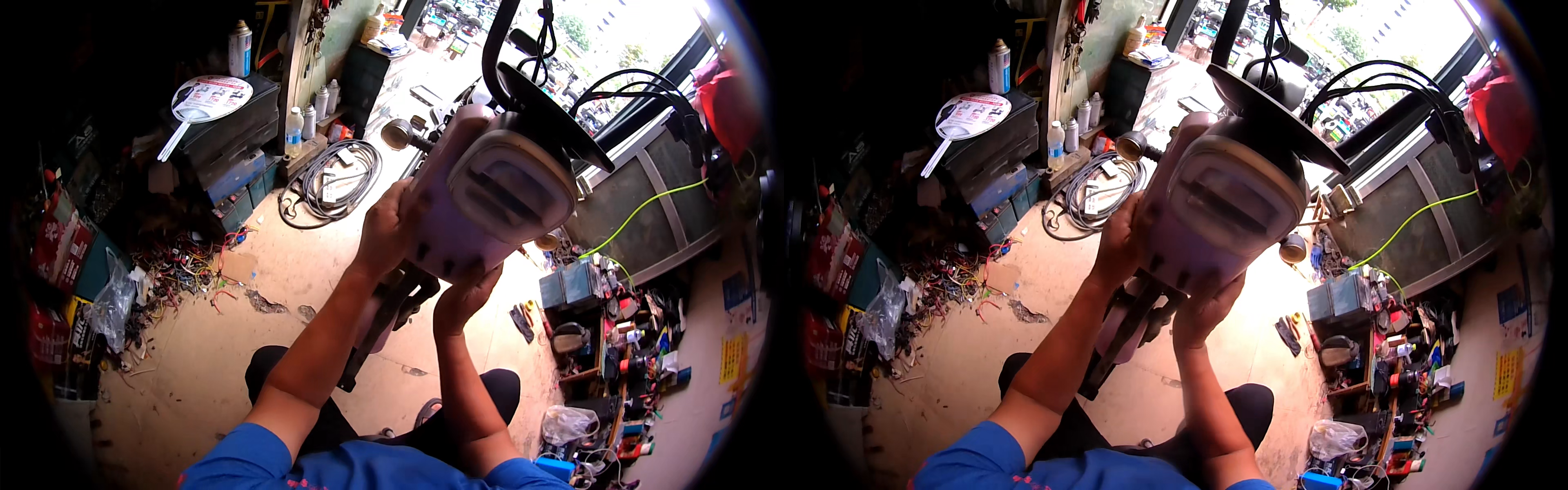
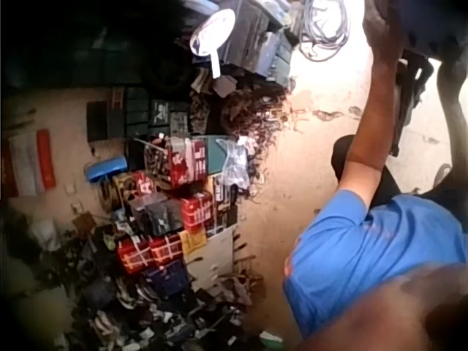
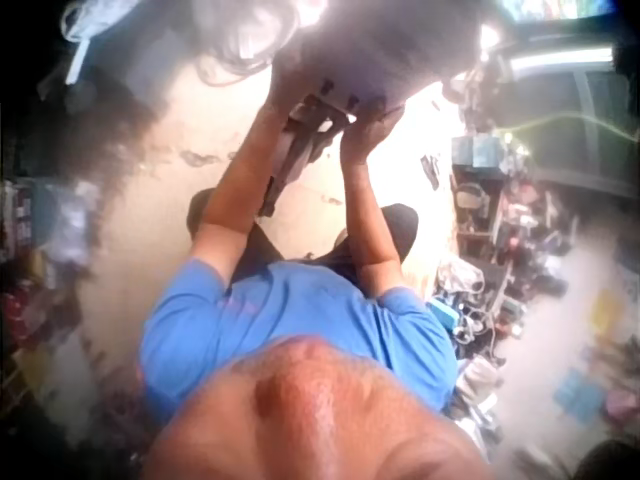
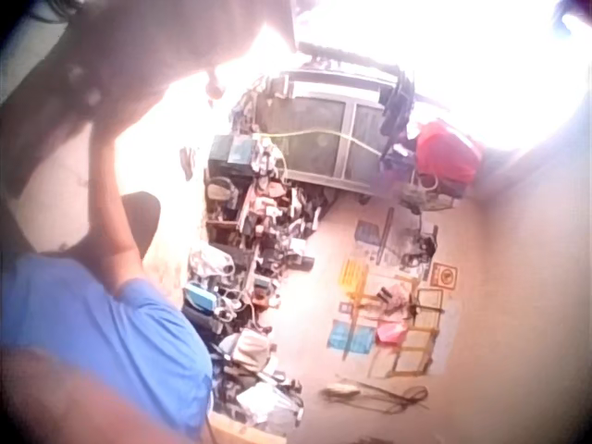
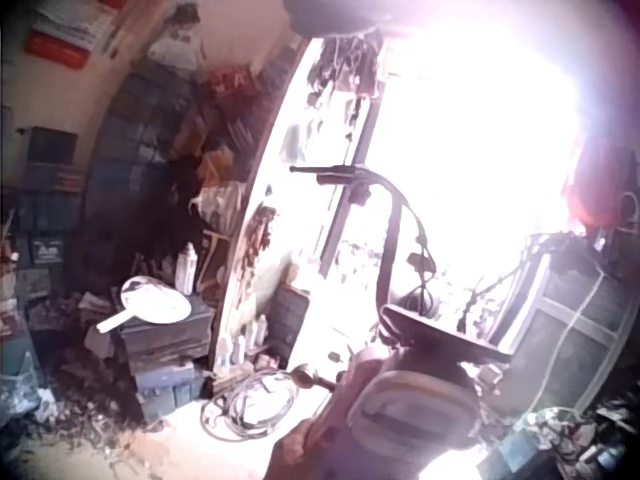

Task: The person removes damaged components from the front of a scooter, adjusts a metal bracket using a hammer, and installs a new headlight assembly and front panel.

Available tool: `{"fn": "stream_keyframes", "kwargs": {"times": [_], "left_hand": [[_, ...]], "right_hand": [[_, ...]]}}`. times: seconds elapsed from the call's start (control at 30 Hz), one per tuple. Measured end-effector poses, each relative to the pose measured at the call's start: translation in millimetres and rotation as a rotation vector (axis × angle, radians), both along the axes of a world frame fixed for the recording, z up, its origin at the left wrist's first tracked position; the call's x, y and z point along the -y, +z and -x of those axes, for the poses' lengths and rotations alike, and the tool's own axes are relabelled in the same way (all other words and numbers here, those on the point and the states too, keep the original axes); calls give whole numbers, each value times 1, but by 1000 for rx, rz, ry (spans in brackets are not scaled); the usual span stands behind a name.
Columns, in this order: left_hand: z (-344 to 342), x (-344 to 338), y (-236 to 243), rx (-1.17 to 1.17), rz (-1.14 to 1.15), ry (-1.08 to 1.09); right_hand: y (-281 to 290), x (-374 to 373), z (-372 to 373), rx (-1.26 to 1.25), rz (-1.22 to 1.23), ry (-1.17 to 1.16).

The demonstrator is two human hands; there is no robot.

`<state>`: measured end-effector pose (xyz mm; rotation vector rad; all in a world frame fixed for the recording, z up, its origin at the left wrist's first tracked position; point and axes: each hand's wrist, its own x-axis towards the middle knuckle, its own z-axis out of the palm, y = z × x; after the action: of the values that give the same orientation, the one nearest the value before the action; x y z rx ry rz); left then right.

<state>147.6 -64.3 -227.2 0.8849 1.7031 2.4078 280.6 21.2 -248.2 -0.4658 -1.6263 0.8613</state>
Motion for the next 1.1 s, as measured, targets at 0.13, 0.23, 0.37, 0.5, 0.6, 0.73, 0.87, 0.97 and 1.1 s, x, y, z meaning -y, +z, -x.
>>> {"fn": "stream_keyframes", "kwargs": {"times": [0.13, 0.23, 0.37, 0.5, 0.6, 0.73, 0.87, 0.97, 1.1], "left_hand": [[-1, -2, -4, -12, 25, 50], [-3, -2, 2, -43, 45, 50], [5, -6, 5, -109, 30, 39], [0, -10, 4, -77, 71, 175], [-1, -19, 2, -61, 41, 274], [0, -19, 0, -63, 41, 197], [8, -12, 1, -107, -1, 76], [8, -16, 11, -95, -11, 81], [11, -20, 10, -145, 84, 159]], "right_hand": [[0, -20, -6, 80, 59, 117], [6, -25, 0, -61, 113, 142], [22, -24, -9, 109, 63, 76], [23, -19, -5, 97, 47, 65], [17, -21, -1, 60, 127, 105], [18, -27, -6, 82, 108, 155], [33, -29, -24, 152, 253, 364], [44, -27, -23, 158, 190, 270], [48, -19, -7, 39, 151, 116]]}}
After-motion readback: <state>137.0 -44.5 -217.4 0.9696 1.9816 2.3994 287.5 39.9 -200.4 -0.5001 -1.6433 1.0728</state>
